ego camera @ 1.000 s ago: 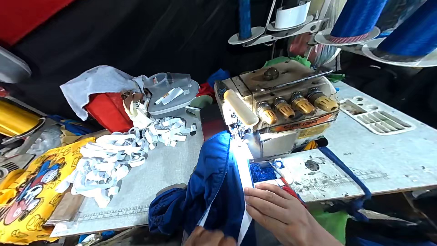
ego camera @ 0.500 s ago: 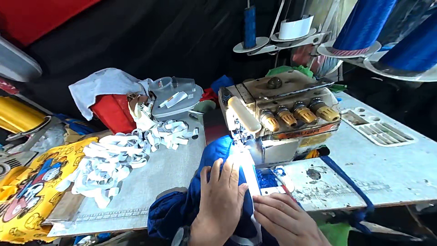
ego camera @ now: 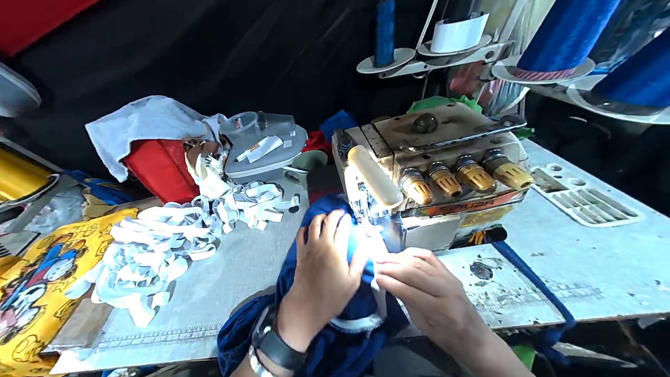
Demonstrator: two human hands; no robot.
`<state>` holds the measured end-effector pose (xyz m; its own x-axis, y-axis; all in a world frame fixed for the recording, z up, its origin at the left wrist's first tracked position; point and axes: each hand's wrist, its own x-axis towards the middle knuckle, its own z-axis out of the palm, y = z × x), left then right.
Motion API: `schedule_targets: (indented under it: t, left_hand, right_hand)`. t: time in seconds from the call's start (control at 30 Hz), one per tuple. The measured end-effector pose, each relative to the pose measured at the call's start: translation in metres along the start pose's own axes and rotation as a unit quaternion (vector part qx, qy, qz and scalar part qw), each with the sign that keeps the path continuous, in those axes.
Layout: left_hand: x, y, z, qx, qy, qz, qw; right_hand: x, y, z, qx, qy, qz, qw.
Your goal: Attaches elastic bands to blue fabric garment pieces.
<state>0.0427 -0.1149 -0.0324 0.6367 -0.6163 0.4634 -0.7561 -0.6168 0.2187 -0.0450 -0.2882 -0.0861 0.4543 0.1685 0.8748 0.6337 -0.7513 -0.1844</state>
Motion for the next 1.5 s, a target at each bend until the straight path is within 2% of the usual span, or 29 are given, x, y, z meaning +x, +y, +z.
schedule_targets:
  t: [0.13,0.23,0.27,0.33,0.47,0.5,0.57,0.67,0.77,0.9,0.97,1.03,1.13,1.23,1.4,1.5]
  left_hand:
    - [0.018,-0.024,-0.005,-0.047,-0.022,0.001,0.999]
    - [-0.012,-0.015,-0.011,-0.053,0.101,0.086,0.99]
    - [-0.028,-0.008,-0.011,-0.059,0.121,0.121,0.984]
    - [-0.057,0.001,-0.006,-0.087,0.084,0.148,0.982]
    - [-0.085,-0.001,-0.011,-0.08,-0.014,0.071,0.994]
    - [-0.09,0.001,-0.023,-0.089,-0.023,0.08,0.993]
    - [-0.103,0.016,-0.059,-0.1,-0.036,0.148,0.983]
    - [-0.123,0.027,-0.098,-0.09,-0.11,0.198,0.97]
    - [-0.129,0.023,-0.1,-0.094,-0.119,0.187,0.97]
    - [-0.129,0.037,-0.089,-0.106,-0.088,0.186,0.973]
    - [-0.126,0.044,-0.085,-0.109,-0.073,0.189,0.973]
    - [-0.123,0.05,-0.082,-0.105,-0.064,0.197,0.973]
    - [-0.116,0.054,-0.081,-0.098,-0.067,0.214,0.97]
    - [-0.11,0.053,-0.082,-0.112,-0.083,0.213,0.967]
    - [-0.107,0.051,-0.069,-0.126,-0.178,0.144,0.965]
    - [-0.094,0.045,-0.059,-0.164,-0.122,0.07,0.976]
  right_hand:
    - [0.007,0.011,0.01,0.014,0.022,0.022,0.999]
    - [0.006,0.013,0.014,0.032,0.024,0.032,0.999]
    - [0.005,0.014,0.014,0.038,0.026,0.03,0.998]
    - [0.004,0.015,0.015,0.046,0.035,0.029,0.998]
    - [0.007,0.014,0.012,0.052,0.028,0.032,0.998]
    - [0.007,0.014,0.012,0.048,0.025,0.028,0.998]
    - [0.01,0.015,0.011,0.036,0.017,0.016,0.999]
    - [0.015,0.012,0.006,0.034,-0.033,0.018,0.999]
    - [0.016,0.005,0.002,0.029,-0.044,0.036,0.998]
    - [-0.004,-0.02,-0.014,0.014,-0.023,0.056,0.998]
    - [-0.015,-0.039,-0.022,0.063,-0.025,0.029,0.997]
    - [-0.017,-0.057,-0.028,0.113,-0.061,-0.012,0.992]
    - [-0.009,-0.065,-0.035,0.078,-0.105,-0.053,0.99]
    - [-0.006,-0.061,-0.033,0.058,-0.084,-0.074,0.992]
    - [-0.026,-0.058,-0.024,0.036,-0.1,-0.057,0.993]
    - [-0.031,-0.059,-0.022,0.04,-0.088,-0.031,0.995]
